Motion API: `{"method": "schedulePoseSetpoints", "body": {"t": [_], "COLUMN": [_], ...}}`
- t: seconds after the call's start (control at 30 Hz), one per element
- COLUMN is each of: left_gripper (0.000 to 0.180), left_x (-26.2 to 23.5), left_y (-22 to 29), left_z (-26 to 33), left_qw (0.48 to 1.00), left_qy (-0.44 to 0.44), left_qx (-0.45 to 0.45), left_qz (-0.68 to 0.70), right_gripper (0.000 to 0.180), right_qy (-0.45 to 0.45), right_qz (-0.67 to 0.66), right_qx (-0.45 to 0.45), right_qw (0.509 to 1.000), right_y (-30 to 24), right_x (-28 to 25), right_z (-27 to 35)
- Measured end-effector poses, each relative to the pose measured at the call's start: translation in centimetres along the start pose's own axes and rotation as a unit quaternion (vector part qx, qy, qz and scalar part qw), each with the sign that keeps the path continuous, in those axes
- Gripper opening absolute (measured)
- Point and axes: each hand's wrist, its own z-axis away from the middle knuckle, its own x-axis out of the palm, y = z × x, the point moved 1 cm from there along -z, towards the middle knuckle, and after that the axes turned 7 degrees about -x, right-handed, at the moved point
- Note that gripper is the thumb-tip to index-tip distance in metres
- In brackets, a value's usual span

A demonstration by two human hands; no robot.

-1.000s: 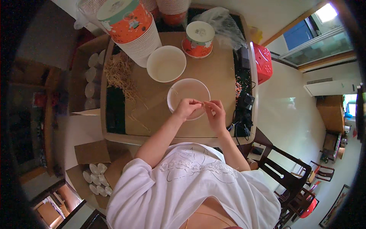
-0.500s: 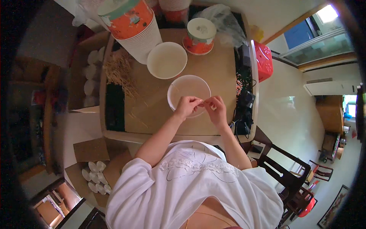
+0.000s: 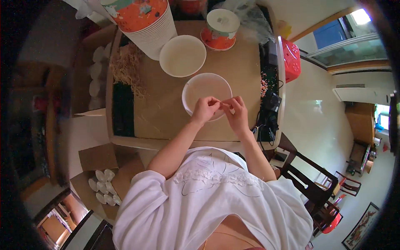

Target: Packaging and organizing paper buckets using rubber bands.

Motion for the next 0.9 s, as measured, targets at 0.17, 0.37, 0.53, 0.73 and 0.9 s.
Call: {"method": "schedulePoseSetpoints", "body": {"t": [0.17,0.37,0.53,0.73,0.9], "left_gripper": [0.008,0.009,0.013,0.013,0.012], "left_x": [-0.2,-0.2,-0.1,-0.6,-1.2], "left_y": [0.2,0.8,1.8,2.5,1.3], "left_z": [-0.3,-0.1,0.4,0.9,0.6], "left_qw": [1.000,0.999,0.995,0.998,0.996], "left_qy": [0.013,0.013,0.026,-0.023,0.011], "left_qx": [-0.015,-0.026,-0.039,-0.009,0.030], "left_qz": [0.022,0.044,0.091,-0.049,-0.078], "right_gripper": [0.014,0.015,0.014,0.011,0.010], "right_qy": [-0.007,-0.023,-0.011,-0.008,-0.023], "right_qz": [0.027,0.034,0.019,0.018,0.047], "right_qx": [0.013,0.017,0.025,0.037,0.038], "right_qw": [1.000,0.999,0.999,0.999,0.998], "right_y": [-0.2,0.0,-0.2,-0.2,-0.6], "right_x": [0.0,-0.1,-0.2,-0.2,-0.1], "right_z": [-0.1,-0.3,-0.3,-0.2,-0.3]}}
